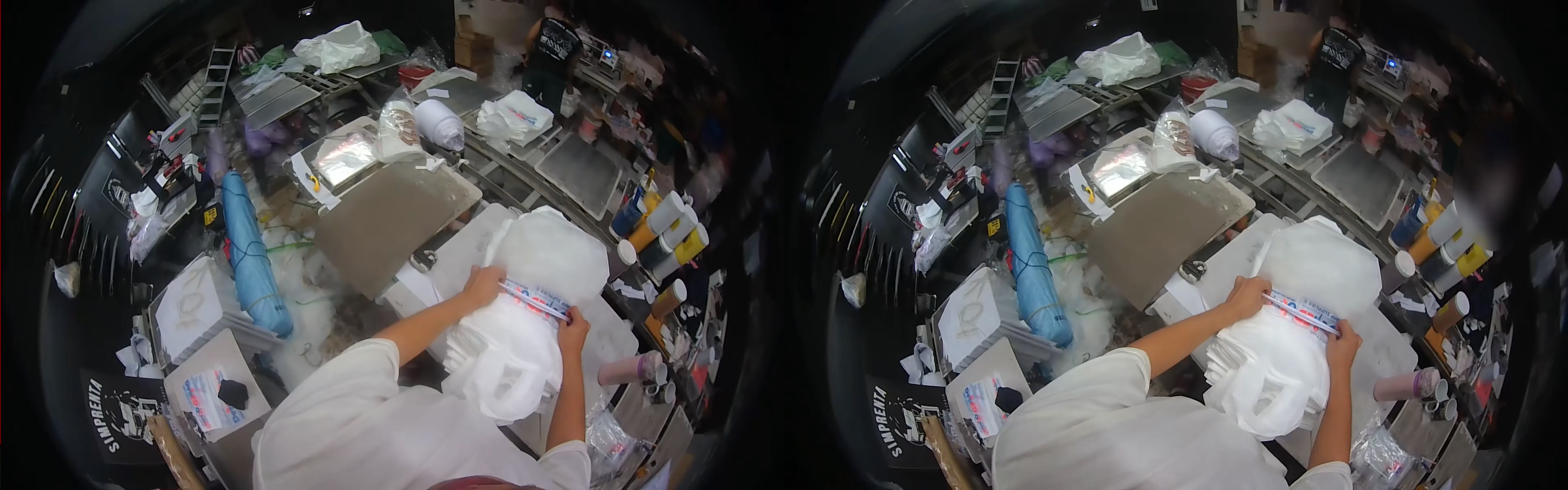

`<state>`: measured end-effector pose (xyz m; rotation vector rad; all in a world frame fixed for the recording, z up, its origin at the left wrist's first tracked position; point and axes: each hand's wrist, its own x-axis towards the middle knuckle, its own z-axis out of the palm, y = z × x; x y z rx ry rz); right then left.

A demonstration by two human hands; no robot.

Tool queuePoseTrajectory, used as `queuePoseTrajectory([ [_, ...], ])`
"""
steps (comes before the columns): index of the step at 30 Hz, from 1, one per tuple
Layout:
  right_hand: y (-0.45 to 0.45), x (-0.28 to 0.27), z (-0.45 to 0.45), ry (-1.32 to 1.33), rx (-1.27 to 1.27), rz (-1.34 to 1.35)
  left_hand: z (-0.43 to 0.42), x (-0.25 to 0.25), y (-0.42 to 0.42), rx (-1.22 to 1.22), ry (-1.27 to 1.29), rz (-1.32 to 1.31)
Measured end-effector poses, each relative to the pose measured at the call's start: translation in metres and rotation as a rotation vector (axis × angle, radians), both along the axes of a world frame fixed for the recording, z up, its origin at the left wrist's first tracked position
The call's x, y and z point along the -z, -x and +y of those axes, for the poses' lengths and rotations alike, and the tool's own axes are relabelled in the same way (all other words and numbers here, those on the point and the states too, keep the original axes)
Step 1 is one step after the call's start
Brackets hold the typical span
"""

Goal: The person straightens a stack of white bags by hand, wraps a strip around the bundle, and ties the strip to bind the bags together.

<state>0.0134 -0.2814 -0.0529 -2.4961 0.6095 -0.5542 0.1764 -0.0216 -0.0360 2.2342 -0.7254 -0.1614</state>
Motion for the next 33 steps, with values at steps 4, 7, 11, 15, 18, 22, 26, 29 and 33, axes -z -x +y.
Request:
queuePoseTrajectory([
  [4, 0.002, 0.001, -0.002, 0.119, -0.028, -0.064, 0.002, -0.017, 0.004, -0.012, -0.095, -0.159],
  [7, 0.001, 0.012, -0.004, 0.136, -0.034, -0.088, 0.002, -0.018, 0.001, -0.049, -0.168, -0.114],
  [11, 0.005, -0.011, 0.007, 0.331, 0.096, -0.018, 0.000, -0.011, 0.000, -0.103, -0.143, -0.022],
  [15, -0.008, 0.020, -0.013, 0.010, 0.146, 0.057, 0.002, 0.008, -0.009, -0.033, -0.118, -0.032],
  [18, -0.006, 0.084, -0.037, -0.078, 0.172, -0.118, -0.003, 0.058, -0.027, 0.068, 0.064, -0.204],
  [22, 0.007, 0.011, -0.020, -0.427, 0.280, 0.131, 0.004, 0.033, -0.026, 0.016, -0.057, -0.111],
  [26, -0.002, 0.063, -0.049, -0.544, 0.127, 0.169, 0.009, 0.071, -0.058, 0.099, 0.045, -0.210],
  [29, -0.014, 0.145, -0.095, -0.269, -0.080, 0.130, 0.028, 0.095, -0.070, 0.121, 0.252, 0.212],
  [33, 0.046, 0.045, -0.058, -1.085, 0.198, 0.126, 0.054, 0.006, -0.030, 0.061, 0.055, 0.189],
])
